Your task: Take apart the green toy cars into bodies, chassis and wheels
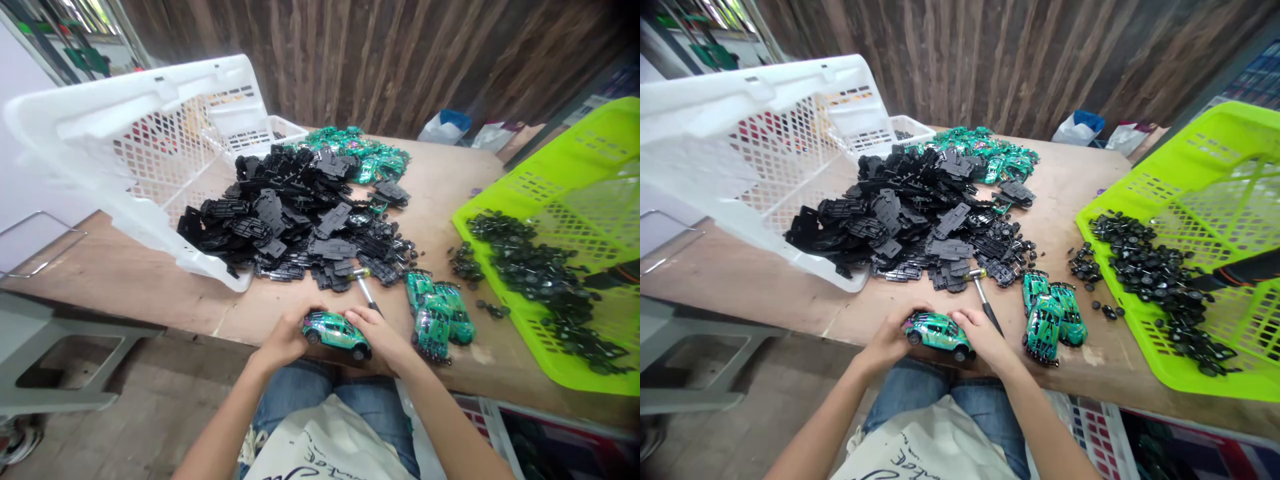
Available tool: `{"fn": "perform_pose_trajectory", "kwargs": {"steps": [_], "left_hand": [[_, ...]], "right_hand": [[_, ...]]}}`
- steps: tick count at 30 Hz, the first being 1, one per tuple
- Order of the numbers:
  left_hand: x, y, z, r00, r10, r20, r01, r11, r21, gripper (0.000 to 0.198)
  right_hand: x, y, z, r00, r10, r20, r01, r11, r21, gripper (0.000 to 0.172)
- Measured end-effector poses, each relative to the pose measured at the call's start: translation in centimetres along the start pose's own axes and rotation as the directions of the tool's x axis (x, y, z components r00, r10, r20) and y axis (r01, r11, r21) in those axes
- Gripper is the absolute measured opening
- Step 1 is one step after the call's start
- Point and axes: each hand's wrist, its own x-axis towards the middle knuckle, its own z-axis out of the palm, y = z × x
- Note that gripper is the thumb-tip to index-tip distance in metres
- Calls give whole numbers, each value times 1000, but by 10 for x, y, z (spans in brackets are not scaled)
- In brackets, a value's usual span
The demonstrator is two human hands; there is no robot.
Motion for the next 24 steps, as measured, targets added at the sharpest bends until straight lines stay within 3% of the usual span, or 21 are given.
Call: {"fn": "perform_pose_trajectory", "kwargs": {"steps": [2, 5, 7, 10, 13, 17, 20, 22, 24], "left_hand": [[3, -2, 4, 995, -96, -32, 100, 986, 134, 32], [7, -8, 10, 973, -169, -158, 207, 941, 267, 45], [8, -11, 13, 977, -127, -171, 161, 966, 200, 48], [9, -18, 17, 992, -29, -120, 29, 1000, 3, 27], [10, -23, 21, 990, -14, -139, -1, 995, -104, 18], [13, -21, 21, 990, -4, -142, -6, 998, -66, 15], [11, -11, 25, 983, 19, -181, -15, 1000, 24, 13], [8, -3, 32, 969, 4, -245, 4, 999, 34, 12], [5, 4, 40, 942, -71, -329, 75, 997, -3, 15]], "right_hand": [[-7, -1, 1, 984, -135, -120, 104, 967, -234, 33], [-25, -1, 8, 927, -362, -94, 266, 814, -516, 28], [-35, 2, 15, 879, -475, -52, 335, 691, -640, 34], [-38, 9, 27, 818, -571, -77, 343, 590, -731, 35], [-31, 15, 34, 796, -585, -155, 332, 636, -697, 20], [-25, 18, 35, 774, -571, -273, 315, 722, -616, 14], [-19, 15, 31, 810, -514, -281, 300, 775, -556, 17], [-11, 10, 29, 844, -440, -308, 170, 763, -624, 31], [0, 3, 29, 850, -381, -363, 2, 693, -721, 45]]}}
